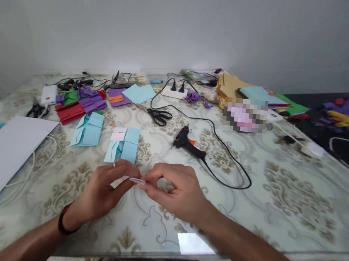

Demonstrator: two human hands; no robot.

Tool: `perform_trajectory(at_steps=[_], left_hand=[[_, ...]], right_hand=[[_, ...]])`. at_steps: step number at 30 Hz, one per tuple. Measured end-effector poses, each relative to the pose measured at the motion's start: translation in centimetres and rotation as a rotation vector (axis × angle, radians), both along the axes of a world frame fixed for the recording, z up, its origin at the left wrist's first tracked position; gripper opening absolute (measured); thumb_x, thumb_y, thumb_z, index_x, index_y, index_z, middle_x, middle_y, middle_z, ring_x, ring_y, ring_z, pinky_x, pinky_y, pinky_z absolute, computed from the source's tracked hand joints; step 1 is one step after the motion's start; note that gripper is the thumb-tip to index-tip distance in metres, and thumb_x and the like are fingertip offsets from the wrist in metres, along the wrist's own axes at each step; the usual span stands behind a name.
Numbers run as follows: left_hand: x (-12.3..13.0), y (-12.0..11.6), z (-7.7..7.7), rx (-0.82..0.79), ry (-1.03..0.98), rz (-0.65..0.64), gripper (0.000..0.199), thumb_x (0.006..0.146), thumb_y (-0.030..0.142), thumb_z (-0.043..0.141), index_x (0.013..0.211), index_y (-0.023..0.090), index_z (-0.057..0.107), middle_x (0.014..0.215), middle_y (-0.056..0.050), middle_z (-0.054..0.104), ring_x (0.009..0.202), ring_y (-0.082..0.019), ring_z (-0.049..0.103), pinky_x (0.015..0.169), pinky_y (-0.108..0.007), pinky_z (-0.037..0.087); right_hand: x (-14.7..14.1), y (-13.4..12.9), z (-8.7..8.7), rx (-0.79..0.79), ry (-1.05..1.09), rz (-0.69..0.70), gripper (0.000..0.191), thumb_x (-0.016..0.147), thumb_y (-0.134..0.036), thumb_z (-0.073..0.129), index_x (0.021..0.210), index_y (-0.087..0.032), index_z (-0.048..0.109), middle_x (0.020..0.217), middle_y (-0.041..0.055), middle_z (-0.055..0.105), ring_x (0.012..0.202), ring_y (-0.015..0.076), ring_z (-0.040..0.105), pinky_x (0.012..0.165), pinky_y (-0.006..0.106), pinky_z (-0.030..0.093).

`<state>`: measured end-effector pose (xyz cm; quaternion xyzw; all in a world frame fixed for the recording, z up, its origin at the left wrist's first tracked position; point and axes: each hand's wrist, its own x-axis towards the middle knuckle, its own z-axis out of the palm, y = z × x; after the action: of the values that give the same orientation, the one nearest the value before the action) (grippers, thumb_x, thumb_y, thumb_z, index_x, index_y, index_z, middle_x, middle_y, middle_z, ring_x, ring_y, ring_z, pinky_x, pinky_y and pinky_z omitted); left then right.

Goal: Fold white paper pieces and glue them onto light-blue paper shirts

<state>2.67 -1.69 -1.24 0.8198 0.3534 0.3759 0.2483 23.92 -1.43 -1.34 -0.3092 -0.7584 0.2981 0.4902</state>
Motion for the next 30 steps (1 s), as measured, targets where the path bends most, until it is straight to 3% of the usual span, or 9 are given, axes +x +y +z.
perform_trajectory(at_steps=[6,14,20,25,30], left_hand=[[-0.2,-0.2,0.0,0.006,-0.064,-0.123,0.018,0.106,0.027,0.057,0.108,0.019,0.073,0.097,-0.007,0.078,0.092,-0.017,0.075,0.081,-0.025,0.059],[-0.1,-0.4,-0.1,-0.016,-0.074,-0.169,0.011,0.103,0.019,0.062,0.106,0.017,0.073,0.096,-0.006,0.078,0.091,-0.016,0.074,0.082,-0.024,0.058],[0.1,-0.7,0.3,-0.082,-0.027,-0.170,0.007,0.099,0.014,0.064,0.102,0.018,0.070,0.084,-0.003,0.073,0.080,-0.016,0.071,0.071,-0.024,0.054],[0.0,-0.7,1.0,-0.133,0.022,-0.229,0.010,0.099,0.015,0.062,0.091,0.018,0.068,0.076,-0.002,0.065,0.069,-0.014,0.060,0.062,-0.025,0.045],[0.0,-0.6,1.3,-0.181,0.036,-0.225,0.017,0.099,0.019,0.060,0.084,0.017,0.066,0.072,-0.002,0.062,0.065,-0.014,0.055,0.060,-0.027,0.041]], right_hand=[[0.0,-0.1,-0.3,0.113,0.067,0.054,0.009,0.093,-0.021,0.077,0.087,-0.016,0.071,0.070,0.0005,0.075,0.058,0.0096,0.068,0.059,0.018,0.051],[-0.1,-0.4,-0.4,0.039,0.088,0.075,0.015,0.090,-0.019,0.079,0.079,-0.017,0.068,0.064,-0.0019,0.069,0.055,0.0078,0.062,0.056,0.017,0.046],[-0.1,-0.4,0.0,-0.217,0.152,0.165,0.023,0.086,-0.015,0.080,0.071,-0.017,0.063,0.055,-0.0067,0.058,0.048,0.0044,0.049,0.050,0.015,0.038],[0.0,-0.3,-0.2,-0.526,0.352,0.315,0.020,0.079,-0.014,0.088,0.073,-0.017,0.069,0.058,-0.0054,0.063,0.052,0.0064,0.052,0.052,0.018,0.039],[0.3,-0.1,-0.5,-0.697,0.483,0.386,0.019,0.079,-0.016,0.089,0.074,-0.018,0.071,0.056,-0.0039,0.065,0.049,0.0078,0.053,0.049,0.019,0.039]])
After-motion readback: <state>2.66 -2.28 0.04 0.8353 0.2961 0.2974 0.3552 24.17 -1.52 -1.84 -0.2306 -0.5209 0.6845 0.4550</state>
